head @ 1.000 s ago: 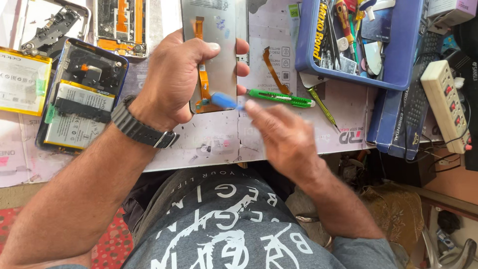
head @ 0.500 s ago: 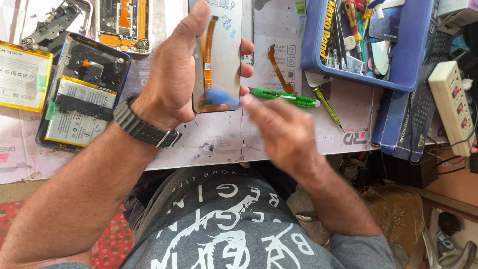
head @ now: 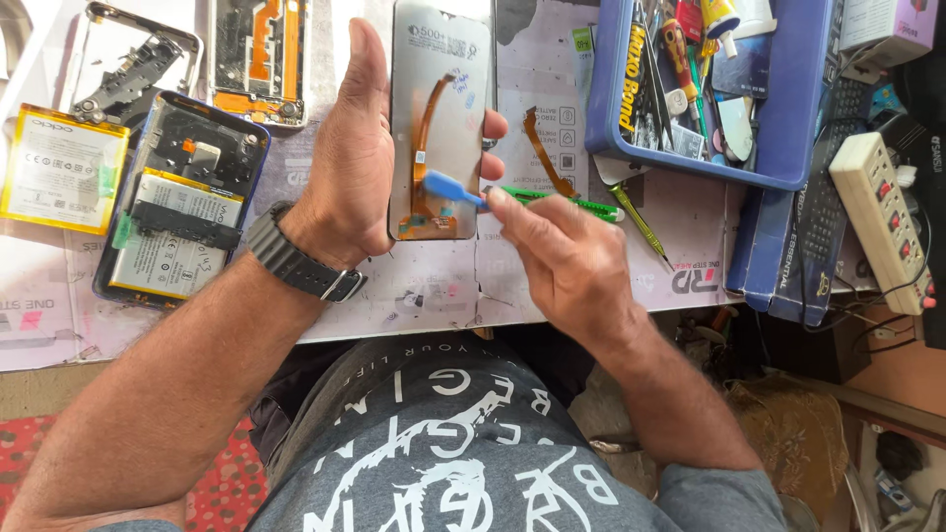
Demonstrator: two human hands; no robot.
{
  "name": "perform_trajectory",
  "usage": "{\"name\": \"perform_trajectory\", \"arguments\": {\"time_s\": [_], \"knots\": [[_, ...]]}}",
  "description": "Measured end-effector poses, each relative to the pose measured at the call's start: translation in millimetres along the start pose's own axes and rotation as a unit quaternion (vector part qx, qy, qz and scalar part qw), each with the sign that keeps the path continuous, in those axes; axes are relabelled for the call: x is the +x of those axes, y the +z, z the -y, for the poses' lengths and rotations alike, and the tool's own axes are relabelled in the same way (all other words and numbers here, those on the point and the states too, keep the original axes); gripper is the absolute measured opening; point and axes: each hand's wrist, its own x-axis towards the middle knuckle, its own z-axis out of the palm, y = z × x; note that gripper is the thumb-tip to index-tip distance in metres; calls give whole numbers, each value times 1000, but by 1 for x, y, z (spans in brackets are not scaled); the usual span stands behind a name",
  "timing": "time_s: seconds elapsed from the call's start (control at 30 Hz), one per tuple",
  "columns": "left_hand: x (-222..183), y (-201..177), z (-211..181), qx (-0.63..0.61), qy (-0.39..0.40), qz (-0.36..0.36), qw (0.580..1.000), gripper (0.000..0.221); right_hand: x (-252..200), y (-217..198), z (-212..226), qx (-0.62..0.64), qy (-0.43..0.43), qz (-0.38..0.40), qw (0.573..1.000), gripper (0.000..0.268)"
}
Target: The person disassembles a smartphone by prying open the casing and removing internal components. They then clean the detached screen assembly with a brush and liquid from a bottle, wiping the surface before setting it aside.
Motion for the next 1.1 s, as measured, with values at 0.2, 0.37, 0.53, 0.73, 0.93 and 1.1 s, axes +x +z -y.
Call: {"name": "perform_trajectory", "arguments": {"time_s": [0.2, 0.37, 0.53, 0.73, 0.93, 1.1], "knots": [[1, 0, 0, -32, -45, 14, 998, 114, 4, -9, 1, -8, -14, 8, 1000, 38], [0, 3, -4, -27, -89, 50, 994, 122, 20, -20, 0, -96, -89, 12, 991, 38], [-1, 2, -8, -22, -106, 61, 992, 124, 30, -27, 1, -156, -76, 8, 985, 42], [-2, 2, -4, 10, -109, 63, 992, 127, 31, -36, -6, -162, -59, -20, 985, 45], [-6, 4, -10, -20, -115, 125, 985, 104, 35, -43, -15, -156, -11, -42, 987, 39], [-8, 9, -14, 32, -142, 153, 977, 60, 36, -38, -17, -134, 4, -58, 989, 37]]}}
